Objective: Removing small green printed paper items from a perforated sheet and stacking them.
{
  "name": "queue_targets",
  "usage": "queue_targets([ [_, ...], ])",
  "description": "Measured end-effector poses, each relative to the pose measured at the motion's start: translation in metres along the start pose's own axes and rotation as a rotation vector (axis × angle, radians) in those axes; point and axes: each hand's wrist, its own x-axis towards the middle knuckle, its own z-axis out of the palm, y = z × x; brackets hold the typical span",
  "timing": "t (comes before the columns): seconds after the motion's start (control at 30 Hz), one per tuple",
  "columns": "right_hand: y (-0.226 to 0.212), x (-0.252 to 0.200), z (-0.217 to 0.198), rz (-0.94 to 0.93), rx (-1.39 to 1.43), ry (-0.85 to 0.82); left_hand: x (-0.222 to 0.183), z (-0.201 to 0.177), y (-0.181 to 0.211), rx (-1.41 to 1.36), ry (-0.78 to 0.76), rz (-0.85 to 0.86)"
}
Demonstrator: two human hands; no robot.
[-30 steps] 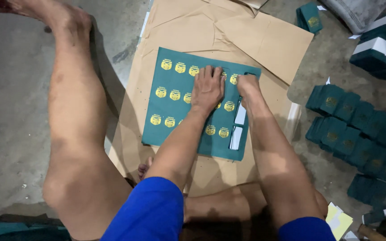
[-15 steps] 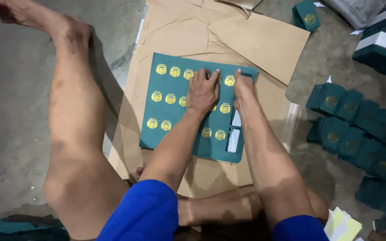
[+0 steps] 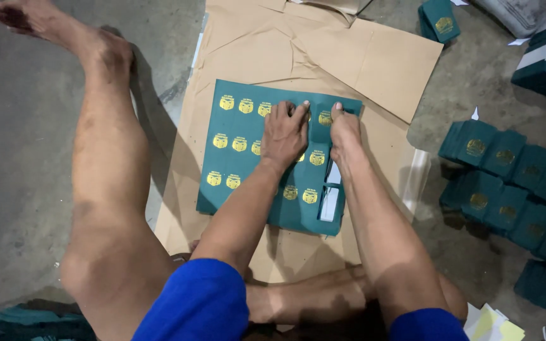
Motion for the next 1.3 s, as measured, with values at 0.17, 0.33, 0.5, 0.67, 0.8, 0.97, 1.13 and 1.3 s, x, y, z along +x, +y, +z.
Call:
queue_targets([
  [0.17,-0.001,-0.002,-0.016,0.090,0.102,-0.162,-0.001,-0.007,0.005,-0.006,-0.017,-0.016],
  [0.33,-0.001,-0.007,-0.026,0.169,0.152,-0.310,-0.005,-0.007,0.000,0.004,-0.032,-0.030],
  [0.5,-0.017,-0.021,-0.014,0.154,0.058,-0.217,0.005,0.009,-0.015,-0.126,0.007,-0.045],
  [0.67,0.022,0.017,-0.029,0.005,0.141,-0.239,0.040,-0.010,0.015,-0.240,-0.305,-0.420],
  [0.8,0.013,0.001,-0.014,-0.077,0.211,-0.211,0.049,-0.012,0.027,-0.132,-0.427,-0.468],
  [0.97,0.012,-0.003,-0.005,-0.103,0.010,0.021,0.048,-0.008,0.034,-0.199,-0.379,-0.616],
  [1.13,-0.001,-0.011,-0.006,-0.037,0.150,-0.021,0.041,0.032,0.010,-0.464,-0.353,-0.772],
  [1.3,0.001,-0.002,-0.008,-0.003,0.337,-0.156,0.046,0.022,0.016,-0.523,-0.336,-0.848],
])
